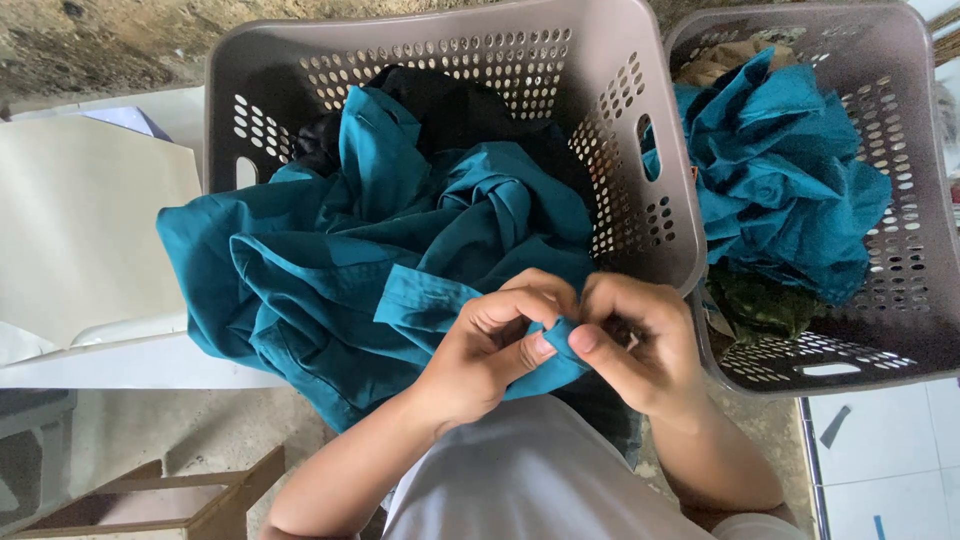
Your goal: Inspecting a teal garment for loose threads and trimming them using thread snips
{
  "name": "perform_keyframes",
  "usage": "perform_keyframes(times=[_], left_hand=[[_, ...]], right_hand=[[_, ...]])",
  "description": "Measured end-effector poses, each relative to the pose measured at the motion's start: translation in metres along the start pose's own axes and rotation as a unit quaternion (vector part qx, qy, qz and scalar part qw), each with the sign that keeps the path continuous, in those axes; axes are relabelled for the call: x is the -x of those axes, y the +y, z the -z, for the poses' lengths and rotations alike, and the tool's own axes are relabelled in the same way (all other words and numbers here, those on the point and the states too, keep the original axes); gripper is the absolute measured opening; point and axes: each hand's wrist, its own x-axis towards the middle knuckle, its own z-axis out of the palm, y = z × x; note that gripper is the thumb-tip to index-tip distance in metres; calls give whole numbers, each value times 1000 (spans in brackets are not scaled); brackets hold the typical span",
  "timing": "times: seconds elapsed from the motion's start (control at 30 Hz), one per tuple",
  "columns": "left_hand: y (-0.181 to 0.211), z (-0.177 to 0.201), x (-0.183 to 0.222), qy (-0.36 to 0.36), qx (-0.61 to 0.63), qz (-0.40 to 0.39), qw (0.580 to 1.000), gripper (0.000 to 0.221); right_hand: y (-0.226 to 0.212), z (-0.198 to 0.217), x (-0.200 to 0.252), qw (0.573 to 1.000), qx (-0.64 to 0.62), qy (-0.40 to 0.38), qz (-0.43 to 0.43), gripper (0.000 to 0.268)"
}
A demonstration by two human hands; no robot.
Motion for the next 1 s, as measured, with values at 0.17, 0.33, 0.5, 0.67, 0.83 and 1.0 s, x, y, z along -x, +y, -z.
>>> perform_keyframes(times=[0.17, 0.33, 0.5, 0.67, 0.83, 1.0], left_hand=[[-1, -12, 0, 106, 187, 40, 976, 6], [-2, 3, -7, 226, 244, 28, 943, 22], [-14, 29, 0, 282, 240, -1, 929, 33], [-38, 38, 7, 252, 251, -18, 935, 33], [-25, 41, 11, 257, 227, -49, 938, 28], [-18, 37, 13, 256, 227, -87, 936, 20]], right_hand=[[1, -4, 5, 960, 212, 162, 87, 19], [26, 3, 29, 905, 295, 257, 167, 19], [54, -18, 46, 955, 152, 252, 47, 27], [58, -31, 37, 971, 124, 202, -30, 18], [69, -21, 44, 962, 67, 222, -145, 10], [89, 0, 54, 935, -28, 323, -145, 21]])
